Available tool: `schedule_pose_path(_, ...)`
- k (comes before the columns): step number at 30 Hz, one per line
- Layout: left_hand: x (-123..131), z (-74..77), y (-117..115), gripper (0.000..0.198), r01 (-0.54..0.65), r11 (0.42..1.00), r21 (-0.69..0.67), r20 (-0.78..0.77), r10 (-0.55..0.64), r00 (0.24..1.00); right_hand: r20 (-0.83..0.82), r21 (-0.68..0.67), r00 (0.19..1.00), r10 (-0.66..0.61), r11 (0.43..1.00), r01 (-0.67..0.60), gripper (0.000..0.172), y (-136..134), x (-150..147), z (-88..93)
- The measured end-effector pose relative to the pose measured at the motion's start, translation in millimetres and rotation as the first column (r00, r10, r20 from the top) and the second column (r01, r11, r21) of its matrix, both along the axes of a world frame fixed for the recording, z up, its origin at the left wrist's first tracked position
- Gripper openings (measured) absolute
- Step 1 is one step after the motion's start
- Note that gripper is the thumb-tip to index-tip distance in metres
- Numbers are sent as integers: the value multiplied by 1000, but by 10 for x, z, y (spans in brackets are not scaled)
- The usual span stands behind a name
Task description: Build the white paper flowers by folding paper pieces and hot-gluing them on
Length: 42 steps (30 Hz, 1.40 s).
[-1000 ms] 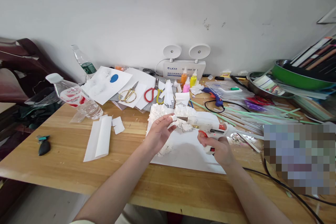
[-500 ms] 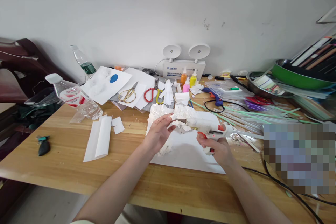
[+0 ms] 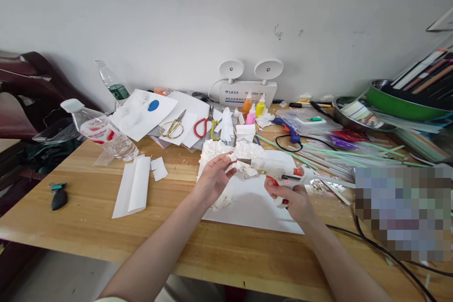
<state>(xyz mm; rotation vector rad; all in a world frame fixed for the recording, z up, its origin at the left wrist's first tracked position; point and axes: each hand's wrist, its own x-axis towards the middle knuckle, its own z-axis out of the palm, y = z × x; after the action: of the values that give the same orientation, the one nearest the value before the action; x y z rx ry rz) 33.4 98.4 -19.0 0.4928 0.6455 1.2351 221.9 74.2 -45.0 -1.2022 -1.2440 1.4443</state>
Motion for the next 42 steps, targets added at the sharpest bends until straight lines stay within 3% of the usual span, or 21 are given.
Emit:
schedule_pose_path(6, -8, 17, 12, 6, -52, 997, 53, -79, 56, 995, 100, -17, 991, -93, 995, 95, 20, -1, -73, 128)
schedule_pose_path(9, -39, 45, 27, 5, -105, 986, 133, -151, 125, 981, 186, 36, 957, -224, 975, 221, 17, 63, -57, 116)
schedule_pose_path(12, -85, 68, 53, 3, -158, 959, 236, -211, 209, 955, 330, 187, 827, -455, 890, 415, 24, 251, 85, 18)
schedule_pose_path(14, -113, 86, 70, 2, -178, 938, 297, -240, 254, 937, 492, 301, 697, -522, 853, 427, 33, 443, 225, -56)
schedule_pose_path(15, -125, 98, 76, 1, -182, 929, 322, -252, 269, 930, 613, 323, 608, -505, 862, 391, 35, 549, 293, -86)
schedule_pose_path(21, -194, 208, 32, 1, -186, 910, 370, -294, 305, 906, 784, 354, 386, -486, 861, 364, 38, 1051, 439, -196)
schedule_pose_path(27, -415, 236, -164, 3, -185, 900, 395, -434, 360, 825, 856, 332, 268, -442, 868, 370, 42, 1130, 391, -291)
schedule_pose_path(31, -610, 219, -373, 3, -75, 877, 474, -640, 402, 654, 860, 345, 236, -453, 856, 386, 44, 1062, 389, -265)
schedule_pose_path(34, -701, 206, -567, 4, 62, 865, 498, -791, 423, 442, 813, 408, 231, -534, 807, 427, 47, 912, 379, -206)
schedule_pose_path(38, -692, 142, -813, 4, 220, 841, 495, -868, 489, 83, 599, 598, 236, -766, 623, 504, 48, 589, 357, -144)
schedule_pose_path(40, -645, 79, -893, 5, 260, 835, 485, -853, 517, -73, 450, 693, 279, -848, 529, 491, 42, 445, 351, -142)
schedule_pose_path(42, -589, 5, -937, 6, 270, 841, 469, -826, 526, -202, 345, 740, 341, -874, 477, 474, 38, 356, 351, -164)
